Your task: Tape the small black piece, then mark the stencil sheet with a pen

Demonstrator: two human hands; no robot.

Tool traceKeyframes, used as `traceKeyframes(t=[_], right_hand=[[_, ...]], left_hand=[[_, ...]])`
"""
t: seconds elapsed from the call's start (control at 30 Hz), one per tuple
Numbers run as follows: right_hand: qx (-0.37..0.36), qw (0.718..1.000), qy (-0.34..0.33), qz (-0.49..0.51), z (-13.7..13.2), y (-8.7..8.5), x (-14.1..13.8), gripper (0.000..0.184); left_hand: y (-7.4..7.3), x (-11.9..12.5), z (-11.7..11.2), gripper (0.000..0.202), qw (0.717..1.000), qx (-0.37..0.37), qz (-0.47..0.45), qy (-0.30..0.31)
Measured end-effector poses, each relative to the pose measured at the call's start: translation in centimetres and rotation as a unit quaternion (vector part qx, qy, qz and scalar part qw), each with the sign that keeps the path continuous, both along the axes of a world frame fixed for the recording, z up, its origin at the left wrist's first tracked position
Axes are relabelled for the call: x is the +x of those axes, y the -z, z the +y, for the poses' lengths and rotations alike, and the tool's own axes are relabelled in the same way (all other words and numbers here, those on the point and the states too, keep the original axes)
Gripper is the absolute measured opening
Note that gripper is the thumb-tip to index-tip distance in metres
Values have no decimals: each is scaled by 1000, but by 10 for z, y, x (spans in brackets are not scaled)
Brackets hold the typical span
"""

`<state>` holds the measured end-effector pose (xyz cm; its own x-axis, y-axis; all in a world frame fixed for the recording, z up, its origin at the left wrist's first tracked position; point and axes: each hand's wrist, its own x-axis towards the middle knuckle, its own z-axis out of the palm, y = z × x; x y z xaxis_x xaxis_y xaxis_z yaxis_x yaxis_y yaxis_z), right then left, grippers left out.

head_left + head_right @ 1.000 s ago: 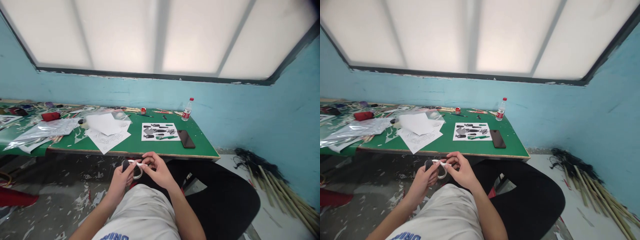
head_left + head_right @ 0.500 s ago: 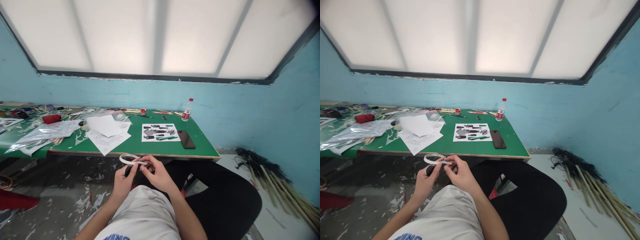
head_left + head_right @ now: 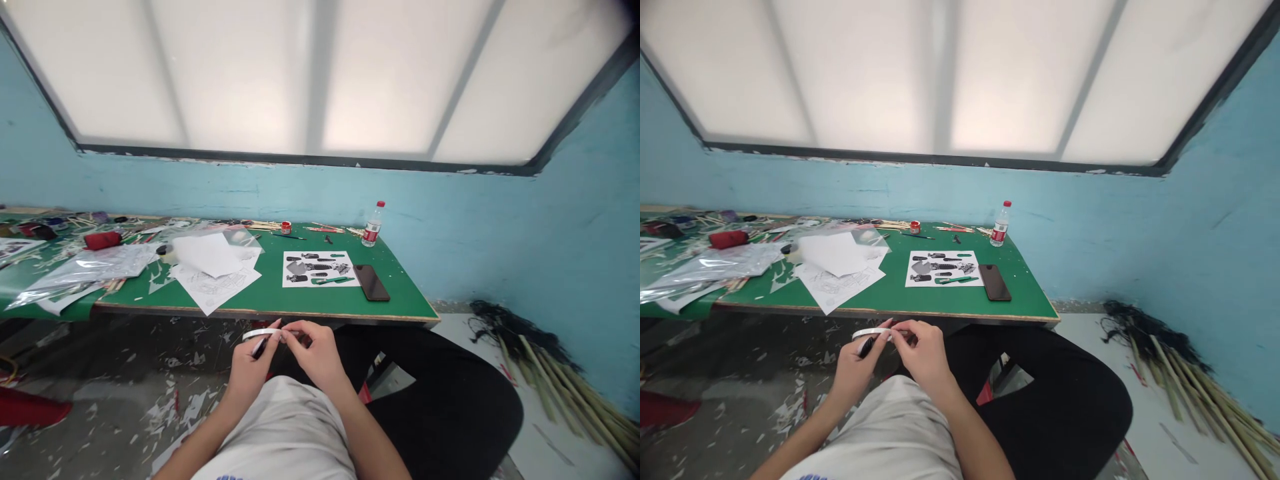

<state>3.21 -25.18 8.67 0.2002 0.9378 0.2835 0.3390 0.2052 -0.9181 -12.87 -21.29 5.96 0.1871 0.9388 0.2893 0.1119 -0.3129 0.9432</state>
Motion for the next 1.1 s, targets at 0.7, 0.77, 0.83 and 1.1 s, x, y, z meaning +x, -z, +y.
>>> traceKeyframes(t=[0.7,0.77,0.83,1.1], right_hand=[[-216,950,-214,76,59,64,2,24],[-212,952,-212,57,61,70,-1,25],[-197,958,-207,36,61,73,-3,25],[-133,979,-153,-32,55,74,-8,25]], left_hand=[[55,-28,33,40,980,-120,155,19],[62,-29,36,37,977,-144,156,19],[67,-28,38,35,975,-167,149,15],[76,-20,38,34,975,-187,120,-25]])
